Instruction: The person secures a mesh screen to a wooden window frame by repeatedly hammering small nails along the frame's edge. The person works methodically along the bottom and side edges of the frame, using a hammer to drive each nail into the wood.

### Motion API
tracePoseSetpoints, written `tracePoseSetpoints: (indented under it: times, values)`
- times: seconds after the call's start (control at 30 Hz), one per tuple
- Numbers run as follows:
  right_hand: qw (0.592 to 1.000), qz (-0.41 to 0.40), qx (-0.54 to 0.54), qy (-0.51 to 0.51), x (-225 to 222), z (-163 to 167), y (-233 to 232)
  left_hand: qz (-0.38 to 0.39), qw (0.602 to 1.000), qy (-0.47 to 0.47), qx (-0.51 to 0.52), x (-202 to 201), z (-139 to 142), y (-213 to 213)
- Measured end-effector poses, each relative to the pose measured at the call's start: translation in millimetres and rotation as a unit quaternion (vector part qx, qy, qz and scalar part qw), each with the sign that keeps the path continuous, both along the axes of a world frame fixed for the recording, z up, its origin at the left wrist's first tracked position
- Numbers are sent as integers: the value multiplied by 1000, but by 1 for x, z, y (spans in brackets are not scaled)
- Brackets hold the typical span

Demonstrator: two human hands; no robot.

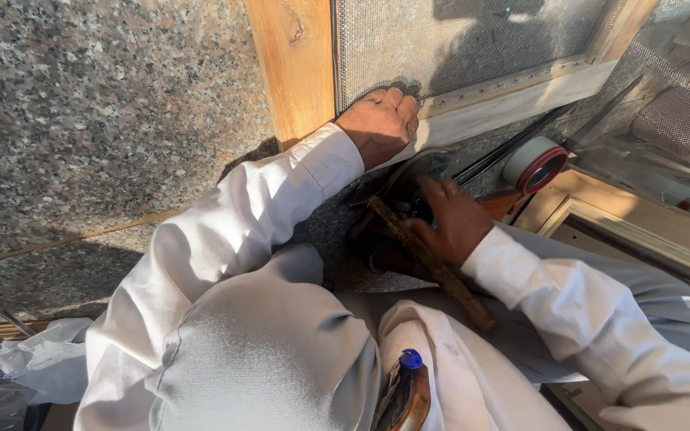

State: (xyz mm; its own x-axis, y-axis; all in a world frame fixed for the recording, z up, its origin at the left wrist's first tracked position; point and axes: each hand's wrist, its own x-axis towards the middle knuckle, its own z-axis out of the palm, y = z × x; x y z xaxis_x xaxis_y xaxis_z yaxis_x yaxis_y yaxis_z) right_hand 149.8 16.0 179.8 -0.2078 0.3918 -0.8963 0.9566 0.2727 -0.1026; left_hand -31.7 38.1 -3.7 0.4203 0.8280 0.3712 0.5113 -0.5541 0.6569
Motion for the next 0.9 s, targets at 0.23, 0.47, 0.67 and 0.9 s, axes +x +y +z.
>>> tracePoseSetpoints:
  times: [0.23, 0.47, 0.67, 0.9]
  values:
    - [932, -321, -161, 44, 3, 110, -20, 15, 999, -30, 17, 5, -5, 2]
    - [958, -264, 12, -107, -22, 147, 59, 22, 999, -37, 21, 5, -4, 2]
    - [964, -209, 2, -163, -18, 133, 92, 5, 1000, -10, 5, 3, -3, 4]
    - [922, -387, -1, 5, 28, 138, 76, -1, 1000, -23, 2, 5, -2, 4]
